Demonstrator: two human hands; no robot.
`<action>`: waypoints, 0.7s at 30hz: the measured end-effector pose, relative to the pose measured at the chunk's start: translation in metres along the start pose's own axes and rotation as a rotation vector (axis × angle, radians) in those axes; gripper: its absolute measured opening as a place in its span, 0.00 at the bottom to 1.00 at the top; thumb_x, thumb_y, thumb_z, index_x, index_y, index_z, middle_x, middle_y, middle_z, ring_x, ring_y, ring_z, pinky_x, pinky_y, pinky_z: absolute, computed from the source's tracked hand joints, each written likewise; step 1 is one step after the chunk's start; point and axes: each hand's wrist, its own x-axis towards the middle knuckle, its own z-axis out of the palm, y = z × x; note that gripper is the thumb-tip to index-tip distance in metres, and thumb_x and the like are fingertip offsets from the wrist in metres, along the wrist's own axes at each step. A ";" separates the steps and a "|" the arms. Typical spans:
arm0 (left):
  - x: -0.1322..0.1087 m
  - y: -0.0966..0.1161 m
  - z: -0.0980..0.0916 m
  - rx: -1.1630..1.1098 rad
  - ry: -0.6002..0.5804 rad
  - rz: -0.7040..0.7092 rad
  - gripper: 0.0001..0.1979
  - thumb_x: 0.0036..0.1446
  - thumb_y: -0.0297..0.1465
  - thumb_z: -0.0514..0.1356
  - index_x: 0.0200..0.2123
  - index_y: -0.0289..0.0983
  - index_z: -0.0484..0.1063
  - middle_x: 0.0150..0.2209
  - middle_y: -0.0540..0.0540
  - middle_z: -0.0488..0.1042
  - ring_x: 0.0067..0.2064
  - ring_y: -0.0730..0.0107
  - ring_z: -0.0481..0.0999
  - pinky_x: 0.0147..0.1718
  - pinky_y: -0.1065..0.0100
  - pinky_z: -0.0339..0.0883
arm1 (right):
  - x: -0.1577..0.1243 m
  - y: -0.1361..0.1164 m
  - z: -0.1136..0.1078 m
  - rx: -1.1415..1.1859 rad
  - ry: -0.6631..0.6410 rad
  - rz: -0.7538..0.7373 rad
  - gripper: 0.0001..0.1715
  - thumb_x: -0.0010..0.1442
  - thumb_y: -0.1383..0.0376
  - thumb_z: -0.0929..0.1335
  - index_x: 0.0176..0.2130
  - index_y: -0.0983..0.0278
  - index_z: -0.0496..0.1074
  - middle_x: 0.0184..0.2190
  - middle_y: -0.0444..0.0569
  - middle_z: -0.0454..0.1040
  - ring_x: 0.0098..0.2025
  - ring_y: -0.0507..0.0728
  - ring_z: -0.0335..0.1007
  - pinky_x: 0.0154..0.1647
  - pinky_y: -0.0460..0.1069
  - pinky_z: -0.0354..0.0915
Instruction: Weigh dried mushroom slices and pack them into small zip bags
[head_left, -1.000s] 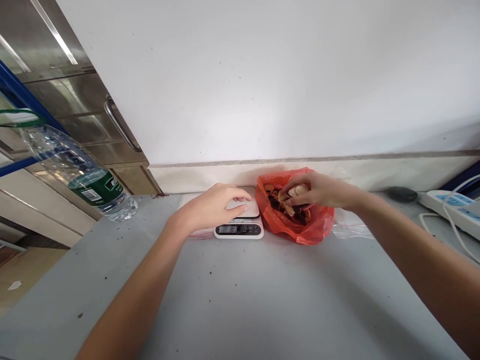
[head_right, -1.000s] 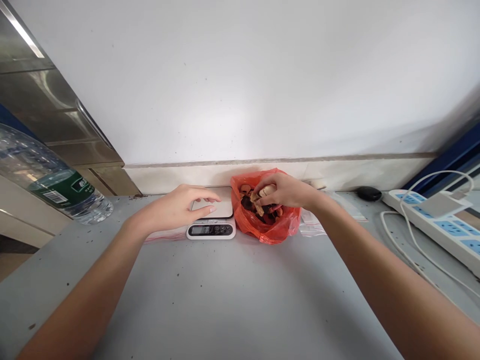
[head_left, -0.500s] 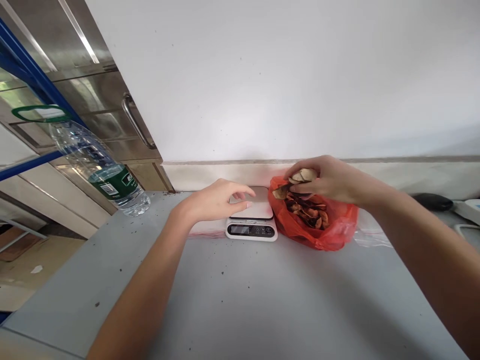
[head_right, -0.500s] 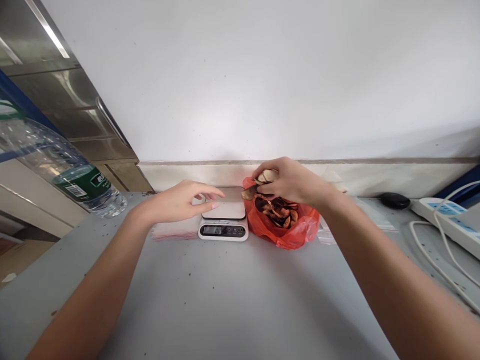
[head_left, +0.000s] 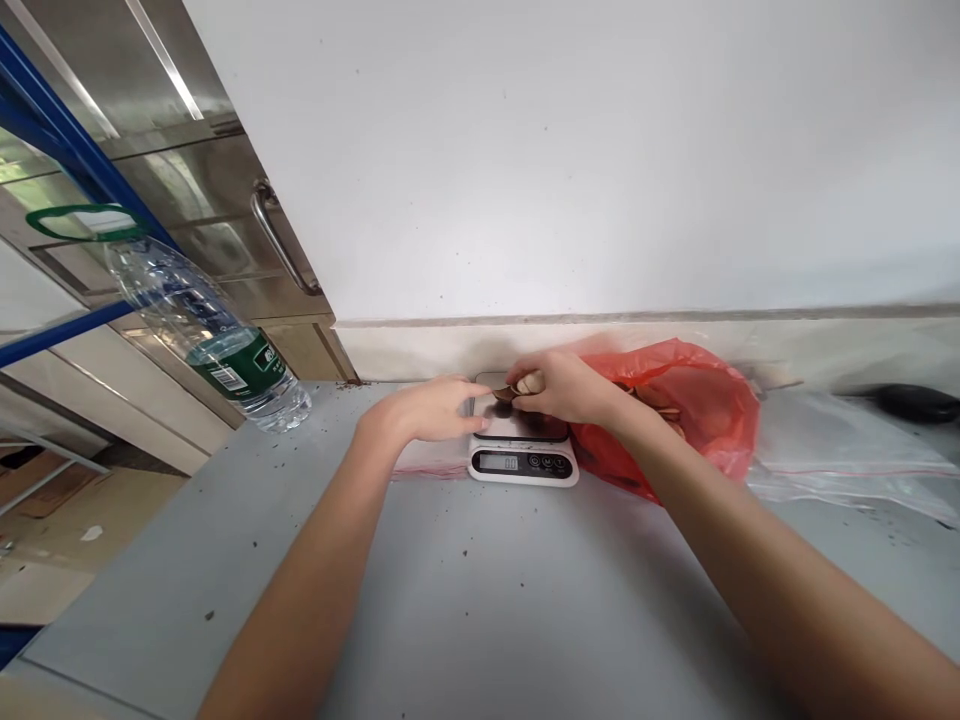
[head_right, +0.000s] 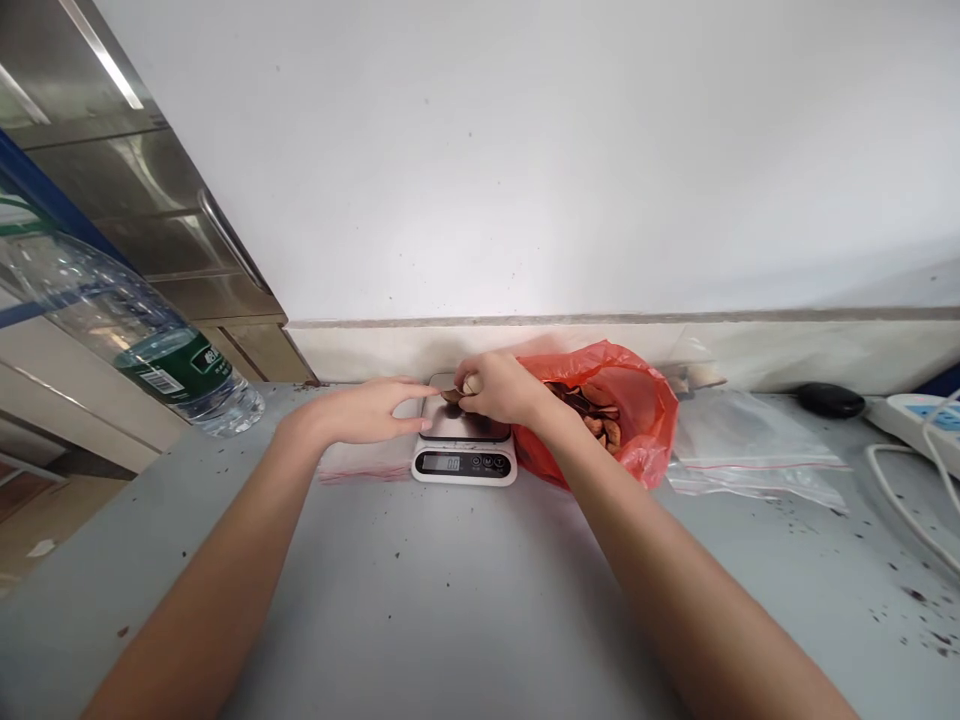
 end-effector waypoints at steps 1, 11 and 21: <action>0.001 0.000 0.000 0.007 -0.012 -0.006 0.29 0.70 0.45 0.50 0.71 0.47 0.63 0.70 0.45 0.67 0.62 0.50 0.73 0.57 0.56 0.70 | -0.001 0.002 0.001 -0.003 -0.009 0.000 0.14 0.54 0.73 0.71 0.41 0.62 0.78 0.33 0.45 0.79 0.37 0.56 0.75 0.35 0.47 0.65; -0.006 -0.017 -0.006 -0.027 -0.016 -0.093 0.38 0.66 0.52 0.52 0.75 0.46 0.56 0.75 0.43 0.58 0.71 0.48 0.65 0.65 0.55 0.63 | -0.019 0.011 -0.019 0.005 -0.089 -0.028 0.32 0.54 0.56 0.75 0.57 0.60 0.75 0.45 0.51 0.82 0.45 0.63 0.78 0.43 0.52 0.71; -0.015 -0.018 -0.012 -0.040 -0.020 -0.170 0.37 0.66 0.52 0.52 0.75 0.51 0.55 0.73 0.43 0.63 0.69 0.50 0.68 0.64 0.57 0.63 | -0.029 0.010 -0.031 -0.057 -0.120 -0.037 0.28 0.53 0.63 0.75 0.55 0.58 0.76 0.49 0.51 0.80 0.50 0.65 0.77 0.43 0.53 0.69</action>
